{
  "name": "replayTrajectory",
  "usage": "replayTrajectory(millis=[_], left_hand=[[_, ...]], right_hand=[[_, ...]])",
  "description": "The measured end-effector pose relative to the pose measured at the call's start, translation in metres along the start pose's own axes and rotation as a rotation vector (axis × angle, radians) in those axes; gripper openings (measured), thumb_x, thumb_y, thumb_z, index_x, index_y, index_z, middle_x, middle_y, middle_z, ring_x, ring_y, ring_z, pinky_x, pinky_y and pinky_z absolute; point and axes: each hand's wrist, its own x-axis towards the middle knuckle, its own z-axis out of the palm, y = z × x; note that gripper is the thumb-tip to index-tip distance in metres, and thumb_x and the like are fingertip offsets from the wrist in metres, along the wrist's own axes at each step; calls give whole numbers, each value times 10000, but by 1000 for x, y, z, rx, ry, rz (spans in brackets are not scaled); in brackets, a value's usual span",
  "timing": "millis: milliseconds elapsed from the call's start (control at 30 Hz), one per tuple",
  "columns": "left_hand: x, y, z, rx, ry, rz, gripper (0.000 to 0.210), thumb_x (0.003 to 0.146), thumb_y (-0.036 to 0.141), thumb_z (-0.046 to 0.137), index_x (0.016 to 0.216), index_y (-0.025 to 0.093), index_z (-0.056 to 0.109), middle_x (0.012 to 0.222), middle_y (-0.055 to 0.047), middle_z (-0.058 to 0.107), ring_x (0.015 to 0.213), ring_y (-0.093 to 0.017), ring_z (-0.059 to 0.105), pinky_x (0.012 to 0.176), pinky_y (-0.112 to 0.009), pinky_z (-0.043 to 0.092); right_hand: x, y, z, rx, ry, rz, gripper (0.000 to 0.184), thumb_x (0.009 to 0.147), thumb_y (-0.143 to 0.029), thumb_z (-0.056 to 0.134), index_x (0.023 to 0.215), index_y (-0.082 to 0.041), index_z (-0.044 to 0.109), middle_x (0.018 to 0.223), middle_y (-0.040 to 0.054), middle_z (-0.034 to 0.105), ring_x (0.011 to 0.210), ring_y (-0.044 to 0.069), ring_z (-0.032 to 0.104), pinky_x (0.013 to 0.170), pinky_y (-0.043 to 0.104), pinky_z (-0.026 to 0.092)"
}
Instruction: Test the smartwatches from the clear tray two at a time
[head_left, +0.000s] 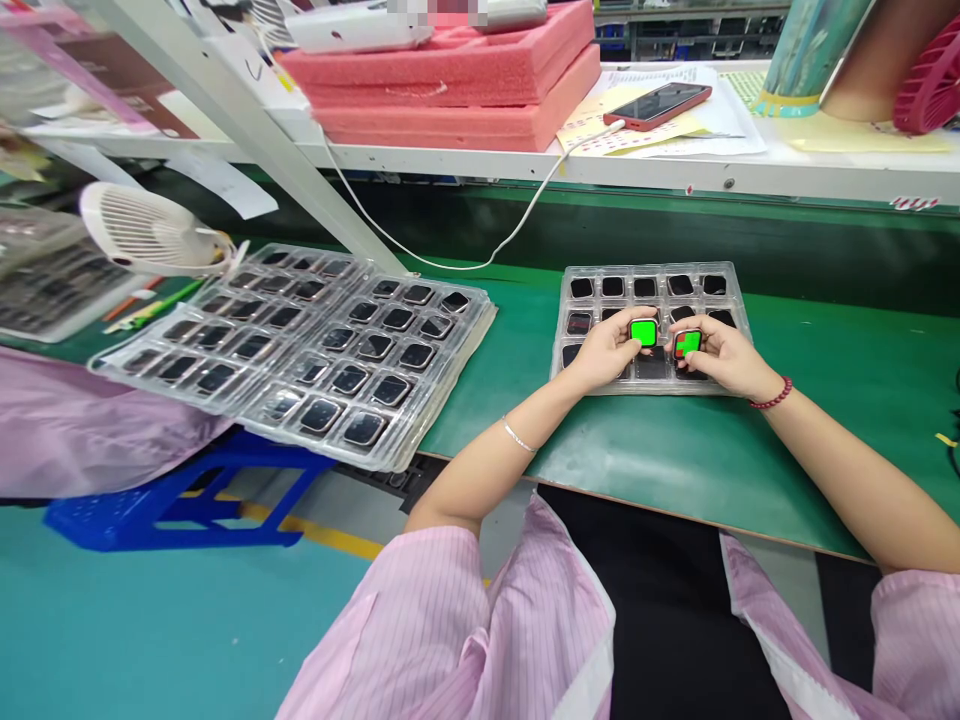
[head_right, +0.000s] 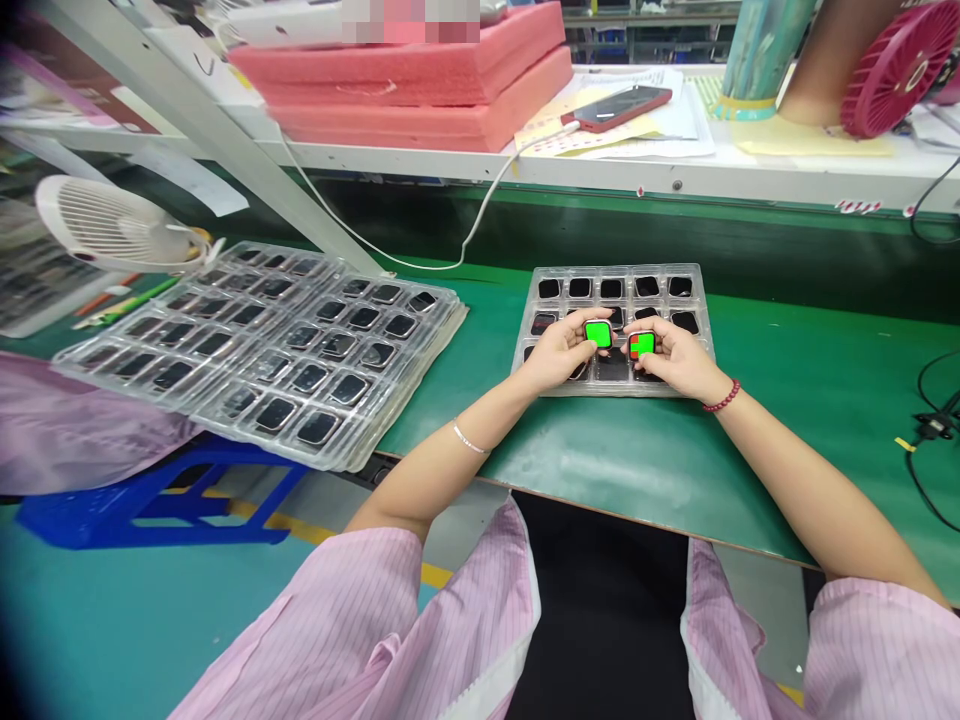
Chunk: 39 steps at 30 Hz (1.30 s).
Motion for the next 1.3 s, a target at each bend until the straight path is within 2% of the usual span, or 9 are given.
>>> replayTrajectory(millis=[200,433,600,800,1000,1167,1300], left_hand=[[0,3,3,-13,28,-38,630,727,116,609,1356,146,589,1426,-144,643,1218,-256,685,987,-398,623],[0,4,3,9,28,-44,612,740,122,612,1351,146,596,1394,-137,657,1171,-239,699,1008,-404,616],[0,5,3,2,33,-37,601,727,122,623,1326,166,622,1374,-118,667,1106,-211,706,983,-378,622],[-1,7,4,-4,35,-41,593,718,121,622,1309,162,633,1333,-112,685,1054,-192,700,956,-370,623],[-2,9,4,40,40,-51,524,786,174,674,1308,150,639,1250,-116,717,1029,-201,698,953,-355,595],[-2,10,3,34,20,-66,408,852,270,686,1236,138,651,1085,-102,731,875,-189,700,854,-360,599],[-1,10,3,55,36,-21,466,793,166,655,1258,144,637,1193,-111,716,1003,-198,698,925,-345,585]], right_hand=[[0,0,0,-38,4,5,348,774,-261,769,1103,-227,664,934,42,735,778,186,678,690,321,579],[1,4,0,-30,10,-27,398,749,-243,769,1130,-244,653,946,29,716,888,210,692,783,347,574],[0,2,1,-26,16,-11,355,771,-295,792,1099,-243,667,913,30,718,819,202,679,723,339,585],[-1,-2,1,6,25,80,206,846,-391,775,937,-222,700,776,40,728,663,173,650,571,288,561],[1,1,-1,46,12,62,249,832,-305,747,1065,-226,708,929,45,772,698,173,712,659,326,618],[1,4,-1,14,-3,27,326,806,-233,711,1131,-228,690,1004,47,778,746,181,749,696,327,632],[0,6,-2,-18,-12,-5,386,804,-222,705,1188,-238,665,1062,60,778,797,204,764,731,359,650]])
